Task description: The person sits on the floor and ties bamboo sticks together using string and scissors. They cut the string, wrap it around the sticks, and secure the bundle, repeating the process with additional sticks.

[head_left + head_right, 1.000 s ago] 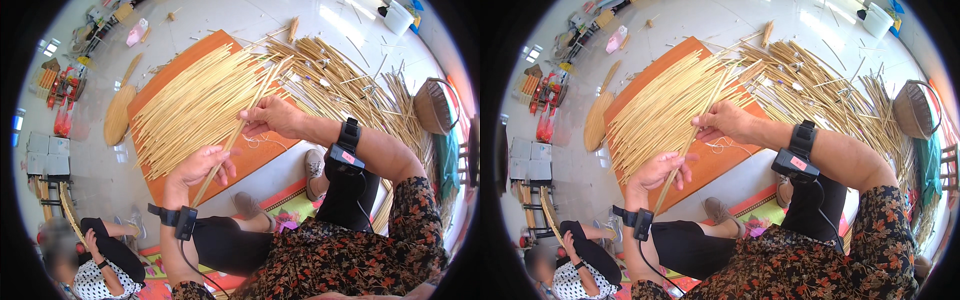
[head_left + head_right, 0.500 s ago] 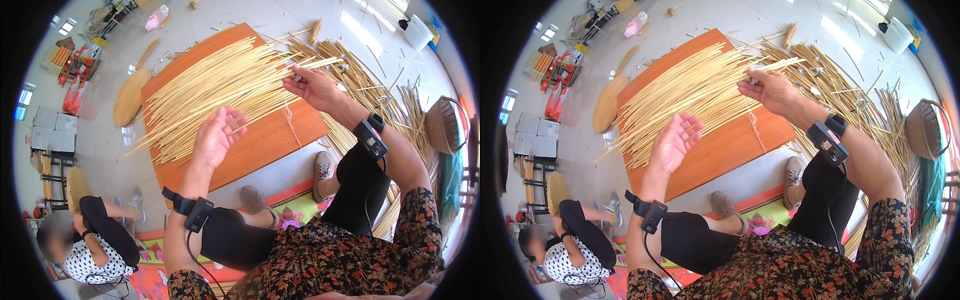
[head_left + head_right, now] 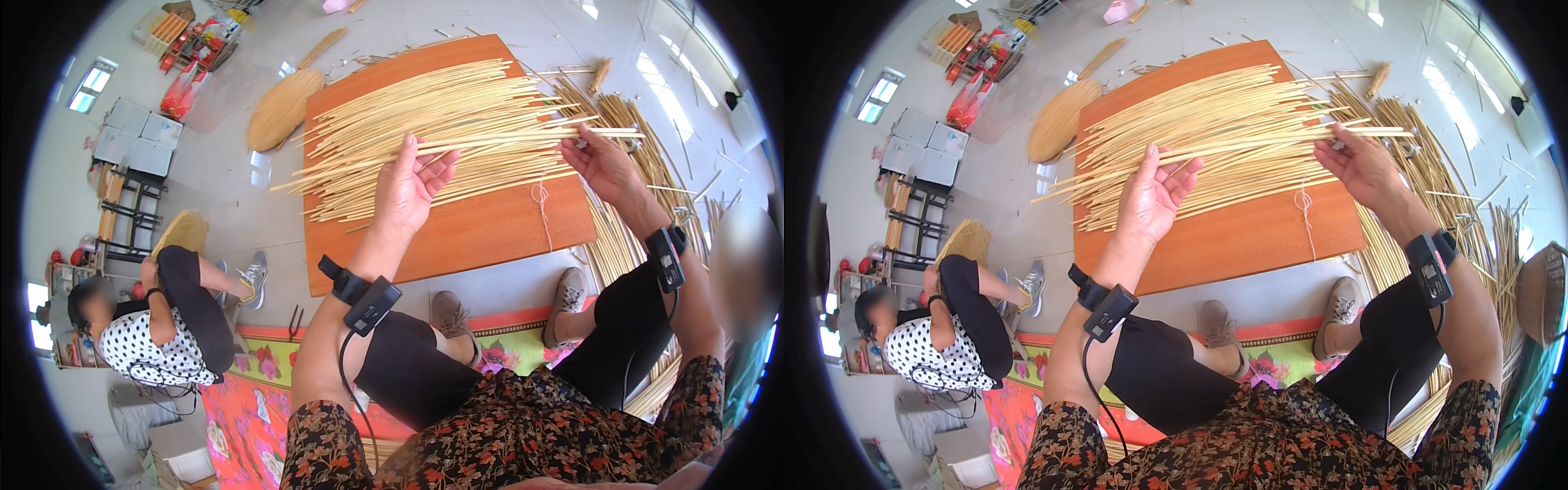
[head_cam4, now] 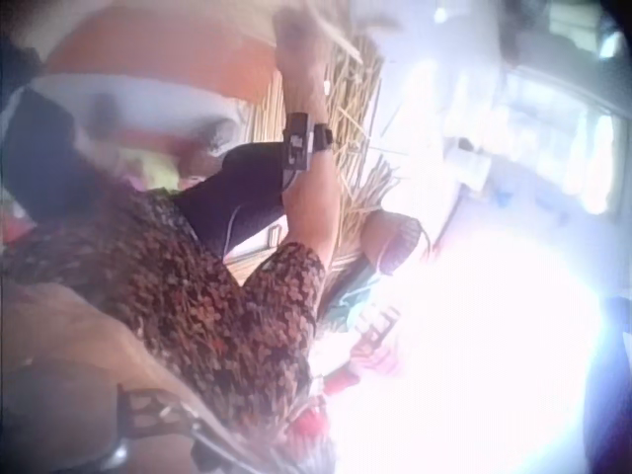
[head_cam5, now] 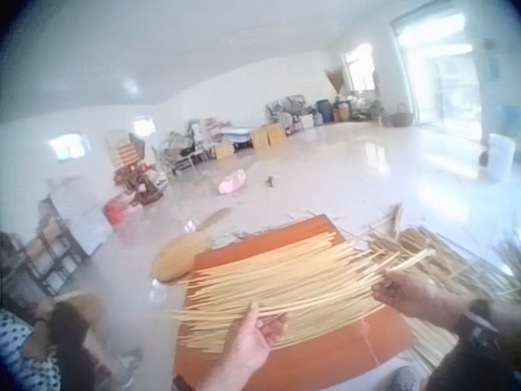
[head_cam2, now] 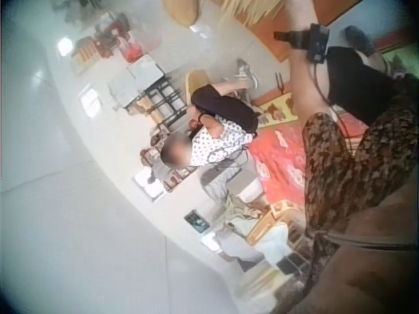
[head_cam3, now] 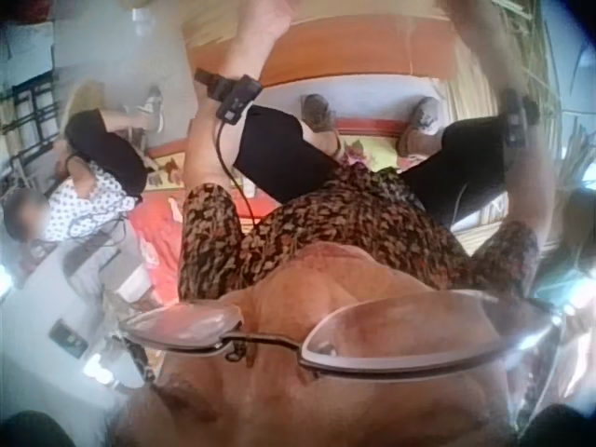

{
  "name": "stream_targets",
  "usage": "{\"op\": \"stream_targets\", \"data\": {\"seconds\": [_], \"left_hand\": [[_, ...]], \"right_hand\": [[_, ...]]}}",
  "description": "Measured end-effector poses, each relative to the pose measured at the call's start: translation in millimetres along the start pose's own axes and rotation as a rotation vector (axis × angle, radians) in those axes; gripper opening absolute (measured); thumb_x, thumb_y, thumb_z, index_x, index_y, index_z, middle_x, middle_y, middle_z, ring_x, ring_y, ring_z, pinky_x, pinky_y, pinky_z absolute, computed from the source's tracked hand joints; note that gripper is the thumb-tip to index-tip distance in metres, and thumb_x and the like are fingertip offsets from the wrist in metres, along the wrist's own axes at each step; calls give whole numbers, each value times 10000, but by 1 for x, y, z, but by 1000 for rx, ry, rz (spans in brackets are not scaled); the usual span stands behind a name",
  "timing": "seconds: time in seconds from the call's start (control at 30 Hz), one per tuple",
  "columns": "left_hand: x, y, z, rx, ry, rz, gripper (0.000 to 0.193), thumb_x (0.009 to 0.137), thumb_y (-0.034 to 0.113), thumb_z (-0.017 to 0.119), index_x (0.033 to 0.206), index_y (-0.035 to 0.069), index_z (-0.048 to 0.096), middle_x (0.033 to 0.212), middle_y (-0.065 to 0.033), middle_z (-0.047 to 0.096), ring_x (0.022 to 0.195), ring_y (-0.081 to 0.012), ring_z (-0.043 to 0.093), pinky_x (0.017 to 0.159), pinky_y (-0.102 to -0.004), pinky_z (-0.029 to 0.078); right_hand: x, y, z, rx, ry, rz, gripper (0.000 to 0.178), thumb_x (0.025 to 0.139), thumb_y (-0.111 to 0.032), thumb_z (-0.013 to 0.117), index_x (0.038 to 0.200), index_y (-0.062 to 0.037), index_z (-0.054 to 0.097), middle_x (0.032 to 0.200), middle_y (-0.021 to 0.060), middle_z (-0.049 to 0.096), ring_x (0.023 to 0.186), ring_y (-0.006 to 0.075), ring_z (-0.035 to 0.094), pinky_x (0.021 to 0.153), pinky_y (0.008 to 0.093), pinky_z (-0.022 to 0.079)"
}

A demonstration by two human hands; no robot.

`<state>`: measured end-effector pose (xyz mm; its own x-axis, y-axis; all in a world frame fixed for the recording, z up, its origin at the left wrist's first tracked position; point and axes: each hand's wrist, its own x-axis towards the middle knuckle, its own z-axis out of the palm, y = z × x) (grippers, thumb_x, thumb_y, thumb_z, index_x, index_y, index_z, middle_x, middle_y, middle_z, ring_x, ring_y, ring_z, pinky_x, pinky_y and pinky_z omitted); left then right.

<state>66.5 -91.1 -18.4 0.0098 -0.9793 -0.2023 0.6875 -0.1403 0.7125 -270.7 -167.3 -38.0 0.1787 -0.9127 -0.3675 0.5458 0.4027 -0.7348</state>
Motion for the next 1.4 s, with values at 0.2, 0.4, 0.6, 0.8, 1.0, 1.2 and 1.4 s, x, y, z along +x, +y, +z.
{"op": "stream_targets", "data": {"seconds": [0.2, 0.4, 0.6, 0.8, 1.0, 1.2, 1.4], "left_hand": [[0, 6, -8, 79, 14, 19, 209, 976, 196, 706, 1113, 49, 648, 1055, -171, 694, 1069, -322, 711, 797, -323, 642], [-6, 12, -9, 104, -37, 39, 204, 968, 168, 711, 1131, 59, 655, 1062, -128, 694, 1072, -320, 709, 794, -323, 647], [-5, 17, -7, 101, -109, 34, 210, 967, 147, 707, 1155, 63, 668, 1128, -118, 692, 1116, -331, 692, 833, -340, 641], [2, 20, -30, 66, -57, 18, 199, 1002, 187, 660, 1156, 61, 663, 1170, -136, 708, 1116, -300, 696, 850, -353, 635], [9, 26, -33, 125, -32, 3, 226, 1007, 218, 659, 1169, 62, 659, 1214, -126, 688, 1120, -257, 687, 841, -326, 635], [10, 29, -42, 146, 15, 18, 239, 1014, 232, 649, 1182, 63, 654, 1255, -119, 668, 1110, -239, 683, 839, -316, 635], [9, 30, -40, 170, -17, 18, 228, 1019, 208, 641, 1183, 50, 651, 1245, -116, 672, 1109, -227, 683, 842, -311, 634]], "right_hand": [[-1, -3, 0, -40, 47, 9, 197, 1056, -165, 567, 1127, 13, 615, 966, 110, 644, 967, 237, 696, 920, 359, 623], [1, 0, -2, -26, 55, 47, 192, 1056, -147, 559, 1154, 12, 603, 979, 112, 628, 970, 241, 688, 925, 363, 623], [0, 0, -7, 40, 8, 77, 201, 1052, -144, 564, 1157, 23, 601, 995, 129, 632, 986, 251, 681, 930, 358, 617], [10, 13, 5, 96, 11, 70, 189, 1030, -133, 602, 1111, 38, 611, 1068, 164, 639, 1042, 286, 667, 962, 396, 599], [-10, 2, 18, 117, -84, 21, 211, 997, -146, 667, 1105, 32, 633, 1065, 143, 655, 1003, 265, 696, 927, 392, 615], [-20, 2, 29, 82, -53, 30, 212, 1006, -158, 658, 1103, 26, 615, 1043, 117, 659, 967, 224, 705, 882, 354, 633], [-19, 5, 28, 106, -63, 26, 201, 1025, -169, 626, 1094, 18, 596, 1008, 109, 644, 940, 227, 708, 872, 352, 636]]}}
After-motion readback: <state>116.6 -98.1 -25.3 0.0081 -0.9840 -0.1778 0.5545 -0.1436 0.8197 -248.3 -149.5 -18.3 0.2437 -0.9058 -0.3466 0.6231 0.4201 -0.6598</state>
